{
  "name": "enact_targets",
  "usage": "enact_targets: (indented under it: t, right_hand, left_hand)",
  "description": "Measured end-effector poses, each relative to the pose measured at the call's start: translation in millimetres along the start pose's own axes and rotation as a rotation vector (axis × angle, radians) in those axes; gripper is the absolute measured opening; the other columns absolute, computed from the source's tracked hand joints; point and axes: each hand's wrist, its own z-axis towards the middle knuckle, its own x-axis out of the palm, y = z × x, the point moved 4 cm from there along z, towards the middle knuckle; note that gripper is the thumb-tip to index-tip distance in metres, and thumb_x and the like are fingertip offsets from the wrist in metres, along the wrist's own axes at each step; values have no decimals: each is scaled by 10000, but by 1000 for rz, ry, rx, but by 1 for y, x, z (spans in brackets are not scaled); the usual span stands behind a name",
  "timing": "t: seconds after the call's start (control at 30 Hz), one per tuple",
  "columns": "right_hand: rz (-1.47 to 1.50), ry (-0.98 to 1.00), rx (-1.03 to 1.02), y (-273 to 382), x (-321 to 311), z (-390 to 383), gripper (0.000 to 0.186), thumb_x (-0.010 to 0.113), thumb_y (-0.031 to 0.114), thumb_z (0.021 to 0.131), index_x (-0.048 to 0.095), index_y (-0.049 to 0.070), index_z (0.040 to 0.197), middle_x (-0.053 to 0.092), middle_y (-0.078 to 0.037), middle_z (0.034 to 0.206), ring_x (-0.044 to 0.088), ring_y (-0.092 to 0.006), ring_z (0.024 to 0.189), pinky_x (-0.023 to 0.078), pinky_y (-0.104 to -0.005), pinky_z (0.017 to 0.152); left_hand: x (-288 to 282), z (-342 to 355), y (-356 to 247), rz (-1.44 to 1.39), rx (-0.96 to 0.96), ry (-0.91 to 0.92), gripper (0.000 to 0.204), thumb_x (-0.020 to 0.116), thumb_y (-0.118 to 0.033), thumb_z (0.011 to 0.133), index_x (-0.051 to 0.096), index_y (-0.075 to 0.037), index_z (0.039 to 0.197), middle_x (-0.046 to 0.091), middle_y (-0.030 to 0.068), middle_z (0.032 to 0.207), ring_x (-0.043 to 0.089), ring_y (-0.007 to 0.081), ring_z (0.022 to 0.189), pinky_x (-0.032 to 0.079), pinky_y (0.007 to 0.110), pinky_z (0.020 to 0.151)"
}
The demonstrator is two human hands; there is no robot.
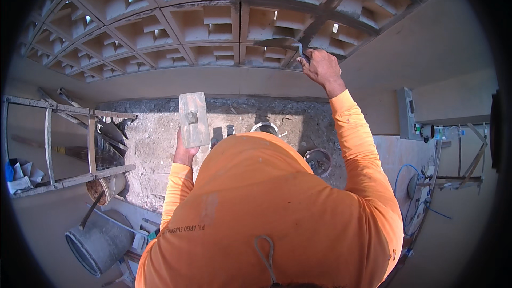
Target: The person applies plaster to a ceiling grid using a brush and trowel. They repeatedly dip the brush into a bucket of plaster and spread it across the ceiling surface, then use a trowel to smooth the applied material.
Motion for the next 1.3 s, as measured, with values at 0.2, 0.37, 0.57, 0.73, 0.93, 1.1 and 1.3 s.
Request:
enact_targets:
  t: [0.2,0.37,0.57,0.73,0.93,1.1,1.3]
  right_hand:
    - [232,-221,-31,-3,-6,-21,337,668,334,920,727,62,1109,726,-176,1036,695,-388,952,554,-464,842]
    - [532,20,-119,34,7,-46,362,687,330,908,738,7,1064,732,-189,975,699,-347,848,534,-422,778]
    - [850,439,-86,94,18,-73,323,699,284,914,698,-35,871,557,-46,640,488,-126,559,405,-319,539]
    - [848,514,-175,108,16,-72,333,689,300,920,687,-29,865,536,-53,615,470,-125,534,402,-323,536]
    - [555,168,-260,106,16,-73,321,701,313,902,712,-4,951,668,-152,794,621,-345,700,484,-407,654]
    - [354,-260,-149,83,16,-73,252,724,273,874,707,53,996,661,-126,873,670,-355,816,534,-444,720]
    - [156,-431,-131,56,32,-48,235,725,249,864,670,76,1013,642,-110,895,650,-317,843,528,-439,732]
  left_hand:
    - [1,-5,-2,10,2,-21,276,481,-269,1030,635,-76,1152,696,76,996,700,235,899,602,399,785]
    - [7,7,4,-20,-51,38,277,464,-254,1037,634,-71,1158,696,82,1012,703,239,909,607,406,793]
    - [44,18,6,-1,-28,84,289,471,-271,1047,629,-75,1189,690,78,1039,703,228,902,615,402,770]
    - [78,16,2,106,-47,113,275,482,-266,1051,632,-69,1171,687,74,1033,703,211,890,615,387,743]
    - [94,9,-8,359,-35,174,319,555,-278,1021,627,-43,1224,694,82,1088,706,201,907,602,352,766]
    - [86,-1,-6,299,-22,91,285,519,-246,1032,633,-39,1192,697,92,1004,712,185,820,605,311,643]
    - [42,-9,-2,355,-27,8,271,548,-257,1015,640,-43,1154,690,84,1003,712,200,844,601,346,697]
